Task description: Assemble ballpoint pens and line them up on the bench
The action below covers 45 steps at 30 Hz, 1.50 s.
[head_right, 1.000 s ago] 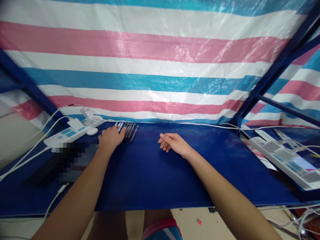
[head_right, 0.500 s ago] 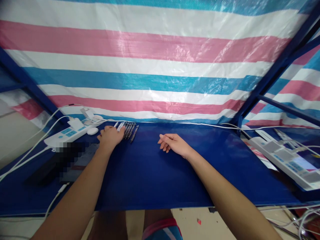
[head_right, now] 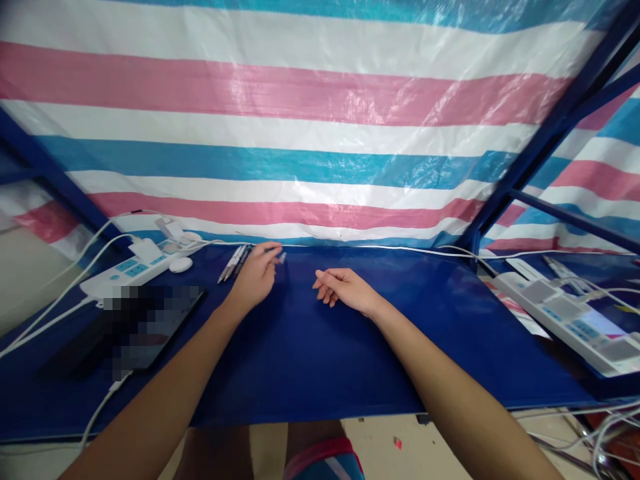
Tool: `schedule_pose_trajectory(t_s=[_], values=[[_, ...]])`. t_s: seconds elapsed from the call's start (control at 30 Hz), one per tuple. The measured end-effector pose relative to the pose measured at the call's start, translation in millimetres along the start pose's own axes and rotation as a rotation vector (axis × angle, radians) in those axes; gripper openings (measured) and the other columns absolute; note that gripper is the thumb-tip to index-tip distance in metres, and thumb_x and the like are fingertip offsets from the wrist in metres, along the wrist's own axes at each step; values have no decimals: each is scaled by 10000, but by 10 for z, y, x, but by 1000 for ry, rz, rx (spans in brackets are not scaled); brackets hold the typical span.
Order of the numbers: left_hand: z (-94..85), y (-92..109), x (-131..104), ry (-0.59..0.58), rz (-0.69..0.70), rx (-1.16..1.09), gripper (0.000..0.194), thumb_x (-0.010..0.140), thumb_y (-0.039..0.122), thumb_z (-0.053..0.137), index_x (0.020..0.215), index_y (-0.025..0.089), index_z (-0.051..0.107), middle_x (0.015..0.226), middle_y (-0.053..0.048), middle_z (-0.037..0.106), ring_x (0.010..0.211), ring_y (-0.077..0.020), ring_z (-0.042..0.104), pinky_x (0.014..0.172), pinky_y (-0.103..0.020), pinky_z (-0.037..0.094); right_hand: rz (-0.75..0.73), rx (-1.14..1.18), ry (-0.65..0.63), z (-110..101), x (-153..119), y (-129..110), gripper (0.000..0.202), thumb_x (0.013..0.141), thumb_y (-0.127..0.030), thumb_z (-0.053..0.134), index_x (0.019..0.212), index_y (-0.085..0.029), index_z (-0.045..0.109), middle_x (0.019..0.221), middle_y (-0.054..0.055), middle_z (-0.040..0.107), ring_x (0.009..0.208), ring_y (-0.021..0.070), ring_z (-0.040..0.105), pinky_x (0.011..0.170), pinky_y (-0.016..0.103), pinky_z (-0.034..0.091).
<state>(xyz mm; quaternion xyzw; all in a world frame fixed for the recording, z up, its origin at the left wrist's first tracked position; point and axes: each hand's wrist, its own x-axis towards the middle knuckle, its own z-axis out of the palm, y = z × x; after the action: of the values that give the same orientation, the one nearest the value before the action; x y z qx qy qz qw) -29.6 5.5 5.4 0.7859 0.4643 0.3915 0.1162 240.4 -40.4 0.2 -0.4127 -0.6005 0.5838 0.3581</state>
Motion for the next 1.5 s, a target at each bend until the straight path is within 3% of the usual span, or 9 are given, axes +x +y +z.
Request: schedule_pose_trajectory(t_s=[0.17, 0.3, 0.43, 0.57, 0.67, 1.0, 1.2, 1.33, 1.5], values=[[239, 19, -125, -199, 72, 59, 488, 899, 52, 459, 1235, 189, 785, 1340, -144, 668, 1286, -307, 613, 1208, -507, 454, -7, -18, -8, -11, 20, 27, 540, 965, -723, 672, 975, -192, 773, 815, 61, 741, 693, 172, 686, 644, 299, 552], [266, 7, -177, -212, 18, 175, 384, 978, 172, 516, 1245, 205, 790, 1343, -157, 687, 1256, -354, 614, 1152, -571, 454, -120, -218, 111, -49, 52, 72, 493, 1013, -682, 616, 956, -210, 749, 828, 51, 721, 699, 180, 647, 645, 311, 523], [292, 7, -203, -184, -39, 254, 362, 1027, 310, 565, 1325, 225, 753, 1493, -180, 631, 1414, -410, 537, 1183, -634, 397, -313, -629, 267, -134, 90, 150, 312, 1049, -517, 635, 1030, -243, 783, 990, 79, 717, 870, 231, 662, 866, 404, 556], [322, 22, -221, -250, -61, 350, 426, 1066, 361, 521, 1426, 204, 684, 1590, -175, 568, 1496, -378, 495, 1257, -590, 350, -393, -795, 225, -177, 90, 214, 375, 1045, -420, 666, 1390, -286, 729, 1256, 128, 658, 1201, 304, 645, 1104, 498, 514], [314, 36, -230, -261, -65, 403, 434, 1076, 379, 515, 1448, 215, 667, 1600, -161, 566, 1511, -366, 489, 1295, -587, 300, -416, -903, 180, -159, 73, 235, 400, 1058, -410, 654, 1443, -313, 704, 1324, 134, 630, 1298, 329, 593, 1168, 534, 472], [259, -72, -201, -184, -17, 349, 383, 1030, 376, 614, 1318, 155, 737, 1479, -191, 632, 1404, -386, 573, 1237, -569, 410, -374, -962, 207, -168, 98, 222, 151, 1014, -330, 722, 1128, -237, 757, 1147, 118, 690, 1157, 310, 630, 1046, 484, 523], [236, -19, -179, -160, 27, 295, 315, 1022, 310, 619, 1262, 147, 742, 1421, -196, 652, 1391, -374, 587, 1280, -606, 353, -401, -944, 208, -194, 124, 230, 95, 958, -173, 739, 1031, -232, 758, 1077, 88, 733, 1081, 277, 658, 1015, 444, 509], [234, 57, -188, -149, 62, 176, 385, 1038, 310, 601, 1388, 166, 672, 1490, -171, 607, 1454, -340, 541, 1265, -525, 417, -362, -864, 256, -198, 152, 251, 187, 894, -57, 691, 926, -233, 744, 975, 40, 767, 930, 236, 691, 930, 401, 516], [260, 100, -207, -207, 90, 89, 531, 1047, 285, 593, 1567, 200, 531, 1586, -146, 574, 1509, -310, 512, 1283, -514, 401, -311, -658, 314, -175, 132, 208, 211, 846, -57, 660, 916, -235, 750, 943, 18, 774, 843, 210, 709, 791, 339, 536]])
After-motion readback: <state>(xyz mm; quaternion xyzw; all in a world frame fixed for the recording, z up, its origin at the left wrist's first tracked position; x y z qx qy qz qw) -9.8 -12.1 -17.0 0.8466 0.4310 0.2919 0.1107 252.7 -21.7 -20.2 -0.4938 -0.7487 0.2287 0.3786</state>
